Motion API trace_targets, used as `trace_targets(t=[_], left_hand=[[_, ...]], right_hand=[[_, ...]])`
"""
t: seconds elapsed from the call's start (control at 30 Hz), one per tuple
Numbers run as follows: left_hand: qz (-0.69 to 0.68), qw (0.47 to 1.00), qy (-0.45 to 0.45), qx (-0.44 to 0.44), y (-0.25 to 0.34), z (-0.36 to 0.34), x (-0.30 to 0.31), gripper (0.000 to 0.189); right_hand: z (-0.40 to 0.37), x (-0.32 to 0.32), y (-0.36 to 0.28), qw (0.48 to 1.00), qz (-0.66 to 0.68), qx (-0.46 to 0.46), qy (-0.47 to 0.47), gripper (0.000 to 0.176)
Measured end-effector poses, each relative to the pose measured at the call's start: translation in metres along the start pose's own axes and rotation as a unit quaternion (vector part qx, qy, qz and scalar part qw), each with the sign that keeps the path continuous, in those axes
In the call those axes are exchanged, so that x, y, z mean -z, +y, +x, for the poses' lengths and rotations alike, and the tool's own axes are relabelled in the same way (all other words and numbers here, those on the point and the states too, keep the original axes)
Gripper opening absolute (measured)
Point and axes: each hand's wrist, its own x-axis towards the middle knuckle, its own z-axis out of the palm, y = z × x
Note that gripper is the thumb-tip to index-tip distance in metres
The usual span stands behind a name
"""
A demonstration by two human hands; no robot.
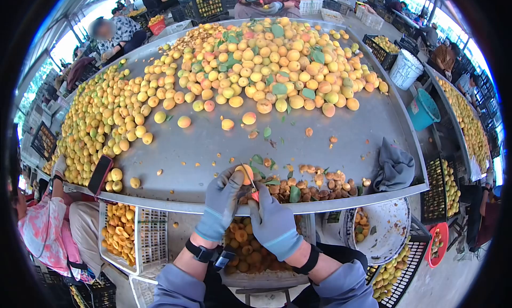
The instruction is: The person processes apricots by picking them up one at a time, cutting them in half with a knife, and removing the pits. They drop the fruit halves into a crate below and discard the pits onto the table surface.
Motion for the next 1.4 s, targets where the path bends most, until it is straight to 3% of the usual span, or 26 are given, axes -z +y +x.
trace_targets(t=[0.13, 0.3, 0.4, 0.47, 0.9, 1.03, 1.1, 1.17, 1.23, 1.3, 1.33, 1.4], left_hand=[[-0.038, 0.999, 0.014, 0.018, -0.007, 0.000, -0.006, 0.049], [-0.039, 0.999, 0.007, 0.025, 0.000, 0.002, -0.002, 0.048], [-0.040, 0.999, 0.012, -0.028, 0.003, 0.000, -0.005, 0.045], [-0.085, 0.995, 0.041, 0.011, 0.000, 0.000, -0.005, 0.044], [-0.059, 0.991, 0.119, 0.017, -0.004, -0.004, -0.015, 0.047], [-0.105, 0.987, 0.116, 0.041, -0.001, -0.006, -0.016, 0.042], [-0.130, 0.984, 0.116, 0.047, -0.001, 0.000, -0.012, 0.039], [-0.237, 0.965, 0.107, 0.027, -0.001, 0.007, -0.001, 0.034], [-0.228, 0.967, 0.111, 0.017, 0.002, 0.011, 0.013, 0.032], [-0.218, 0.970, 0.110, 0.007, 0.004, 0.012, 0.017, 0.031], [-0.180, 0.978, 0.102, 0.011, 0.006, 0.011, 0.016, 0.031], [-0.142, 0.985, 0.093, 0.014, 0.011, 0.010, 0.014, 0.031]], right_hand=[[-0.004, -0.011, 0.007, 0.999, -0.034, -0.015, 0.000, 0.053], [0.000, -0.008, 0.013, 0.999, -0.016, 0.035, 0.026, 0.052], [0.002, -0.006, 0.013, 0.999, -0.008, 0.035, 0.013, 0.051], [0.000, -0.009, 0.013, 0.999, -0.019, 0.029, 0.008, 0.051], [-0.002, -0.017, 0.015, 0.994, -0.108, 0.014, -0.007, 0.058], [0.000, -0.013, 0.008, 0.996, -0.084, -0.014, 0.000, 0.052], [0.001, -0.006, 0.013, 0.996, -0.084, 0.042, -0.006, 0.056], [0.008, 0.014, 0.014, 0.996, -0.082, 0.045, 0.000, 0.055], [0.020, 0.033, 0.027, 0.995, -0.083, 0.048, 0.006, 0.053], [0.036, 0.047, 0.047, 0.962, -0.267, -0.060, 0.027, 0.051], [0.041, 0.052, 0.055, 0.962, -0.266, -0.060, 0.029, 0.051], [0.046, 0.057, 0.065, 0.920, -0.363, -0.146, -0.012, 0.050]])
